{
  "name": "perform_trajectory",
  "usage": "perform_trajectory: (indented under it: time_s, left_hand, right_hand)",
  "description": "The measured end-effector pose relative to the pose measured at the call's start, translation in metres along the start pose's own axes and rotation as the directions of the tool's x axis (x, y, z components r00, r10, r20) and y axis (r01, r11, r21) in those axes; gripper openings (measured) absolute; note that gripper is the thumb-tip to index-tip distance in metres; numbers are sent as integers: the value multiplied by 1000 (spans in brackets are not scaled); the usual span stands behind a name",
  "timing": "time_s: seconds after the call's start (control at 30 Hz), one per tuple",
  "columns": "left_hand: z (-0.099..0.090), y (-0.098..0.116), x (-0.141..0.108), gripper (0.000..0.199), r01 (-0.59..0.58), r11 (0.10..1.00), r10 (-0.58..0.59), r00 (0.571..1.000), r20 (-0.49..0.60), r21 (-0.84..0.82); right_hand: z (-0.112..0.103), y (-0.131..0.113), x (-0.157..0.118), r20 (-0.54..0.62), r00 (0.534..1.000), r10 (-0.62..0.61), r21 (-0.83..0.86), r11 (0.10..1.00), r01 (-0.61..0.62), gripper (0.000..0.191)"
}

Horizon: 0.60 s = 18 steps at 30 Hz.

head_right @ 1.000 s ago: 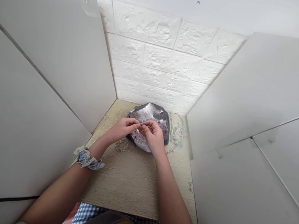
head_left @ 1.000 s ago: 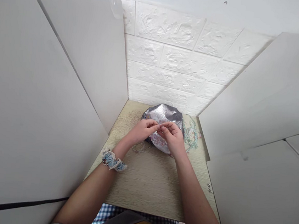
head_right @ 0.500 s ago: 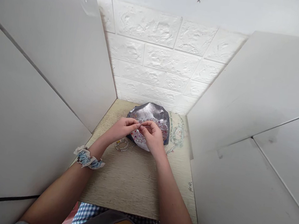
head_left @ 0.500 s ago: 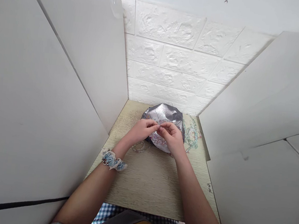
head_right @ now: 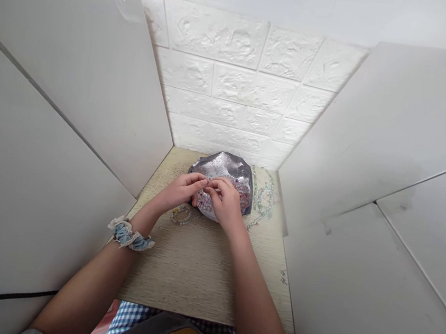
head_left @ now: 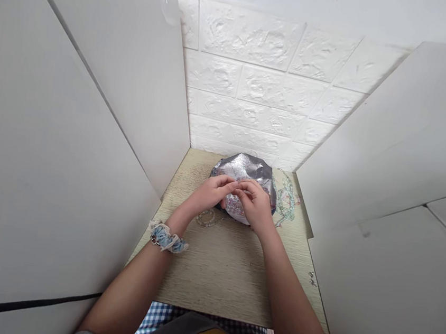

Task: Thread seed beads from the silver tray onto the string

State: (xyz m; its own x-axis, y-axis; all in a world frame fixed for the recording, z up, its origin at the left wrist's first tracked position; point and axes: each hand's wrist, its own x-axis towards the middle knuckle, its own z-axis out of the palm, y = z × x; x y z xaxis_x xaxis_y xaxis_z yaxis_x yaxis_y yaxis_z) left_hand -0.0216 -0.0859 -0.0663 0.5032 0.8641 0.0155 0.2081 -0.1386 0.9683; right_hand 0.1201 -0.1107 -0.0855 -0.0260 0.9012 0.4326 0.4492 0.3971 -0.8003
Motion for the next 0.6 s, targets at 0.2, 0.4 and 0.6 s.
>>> perform_trajectory:
  time_s: [0.2,0.4,0.6]
  left_hand:
    - [-3,-1,2,30,20,996,-18,999,30,-85]
    - [-5,-3,4,25,17,980,-36,995,-93,-198]
    - [-8,-2,4,22,10,931,-104,966,-239,-365]
  right_hand:
    - [2,-5,4,-47,995,-82,-51,995,80,14]
    - [10,3,8,35,998,53,-300,953,-40,19]
    - [21,14,2,208,933,294,-646,758,-95,26]
